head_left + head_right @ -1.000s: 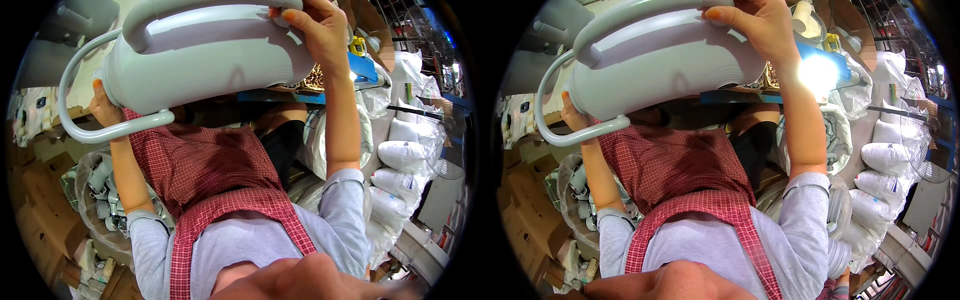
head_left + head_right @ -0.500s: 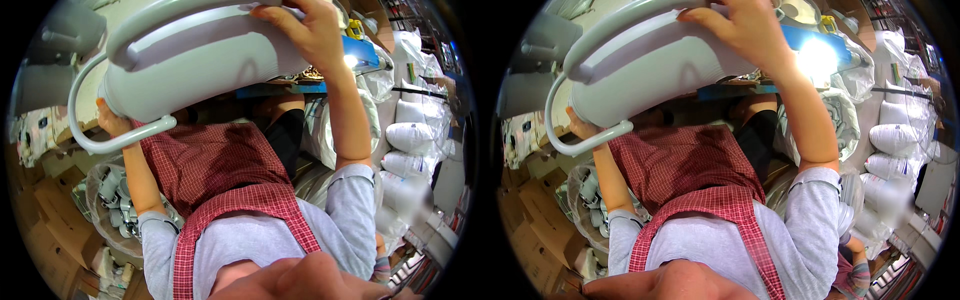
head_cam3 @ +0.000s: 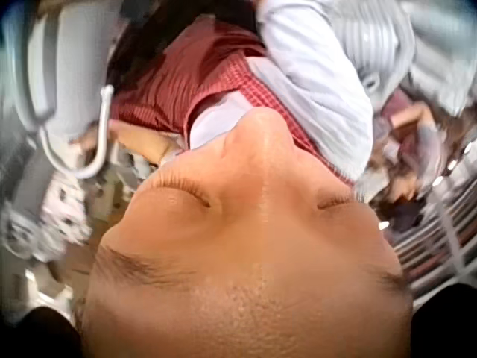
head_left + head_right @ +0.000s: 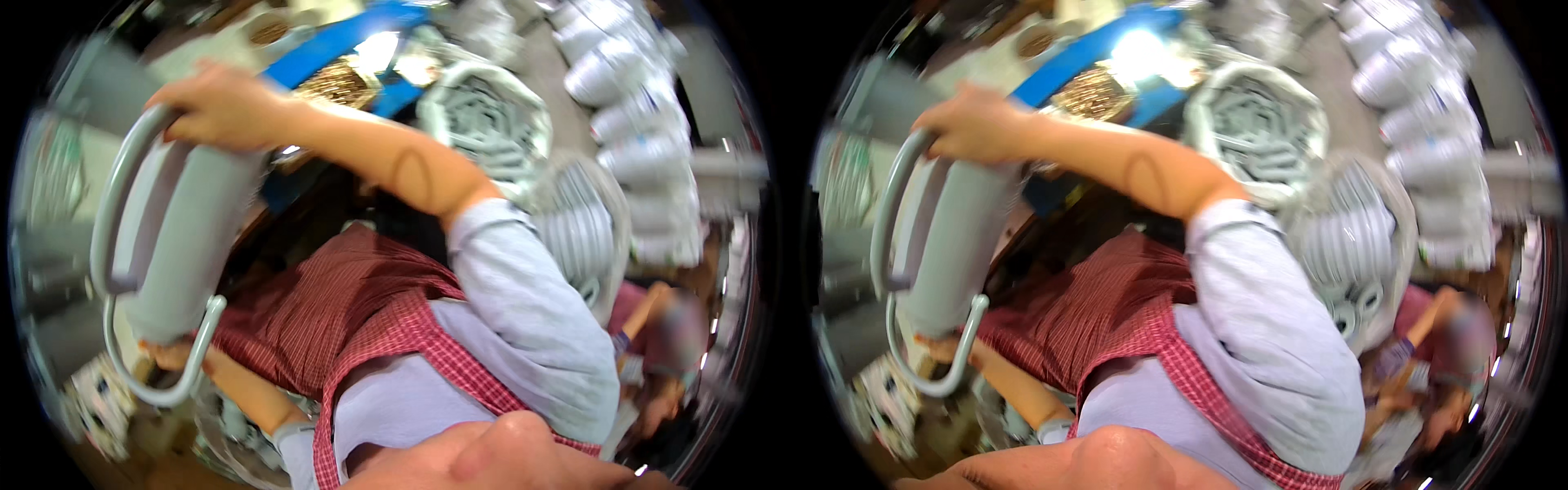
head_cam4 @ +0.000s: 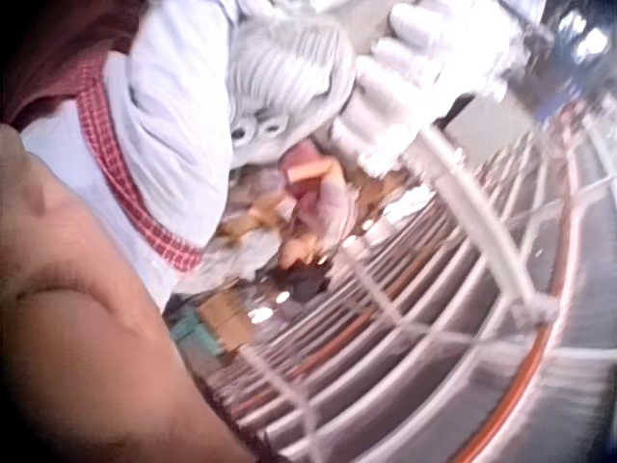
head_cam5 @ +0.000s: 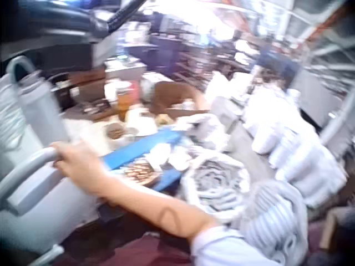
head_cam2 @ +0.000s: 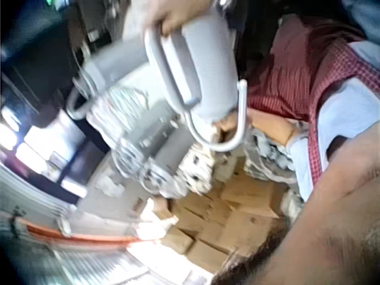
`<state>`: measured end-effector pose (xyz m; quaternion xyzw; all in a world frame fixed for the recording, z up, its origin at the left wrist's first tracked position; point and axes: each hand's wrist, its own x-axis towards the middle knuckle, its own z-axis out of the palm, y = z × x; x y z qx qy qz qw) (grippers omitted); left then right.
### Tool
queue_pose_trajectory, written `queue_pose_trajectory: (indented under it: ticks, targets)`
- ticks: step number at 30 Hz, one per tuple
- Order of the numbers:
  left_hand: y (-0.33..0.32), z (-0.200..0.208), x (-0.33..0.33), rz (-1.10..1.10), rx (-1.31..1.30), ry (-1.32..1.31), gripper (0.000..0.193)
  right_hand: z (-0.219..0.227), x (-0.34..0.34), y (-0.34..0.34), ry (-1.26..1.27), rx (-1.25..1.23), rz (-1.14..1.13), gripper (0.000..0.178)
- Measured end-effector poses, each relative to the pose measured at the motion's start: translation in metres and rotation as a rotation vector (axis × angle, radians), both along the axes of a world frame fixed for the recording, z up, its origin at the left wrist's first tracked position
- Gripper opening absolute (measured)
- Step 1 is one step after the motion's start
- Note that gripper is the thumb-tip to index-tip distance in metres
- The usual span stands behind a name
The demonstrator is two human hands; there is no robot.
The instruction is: The person assembles grey electric kettles by hand in a workshop setting. They pick up kettle bodies, insert small metal components into the base, and attach grey plastic handles. The person works at a table cluttered with parts and finished units, repeatedly performing the assembly steps.
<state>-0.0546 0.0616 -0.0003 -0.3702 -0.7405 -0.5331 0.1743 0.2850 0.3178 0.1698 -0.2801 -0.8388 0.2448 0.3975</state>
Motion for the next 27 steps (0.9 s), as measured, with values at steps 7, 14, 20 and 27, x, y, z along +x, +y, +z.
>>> queue_pose_trajectory:
  ticks: [7, 14, 20, 27]
  targets:
    - [0.013, 0.062, 0.075, 0.093, -0.048, -0.16, 0.037, -0.05, 0.079, -0.043, 0.271, 0.194, -0.159, 0.046]
    - [0.017, 0.082, 0.068, 0.049, 0.014, -0.103, 0.038, -0.004, 0.412, -0.273, -0.702, 0.152, -1.508, 0.043]
    - [0.008, 0.089, 0.045, -0.07, 0.14, -0.053, 0.039, -0.016, 0.505, -0.333, -0.733, -0.704, -1.398, 0.07]
    - [0.022, 0.1, 0.071, -0.074, 0.525, -0.644, 0.044, 0.014, 0.475, -0.224, 0.166, -0.312, -1.089, 0.057]
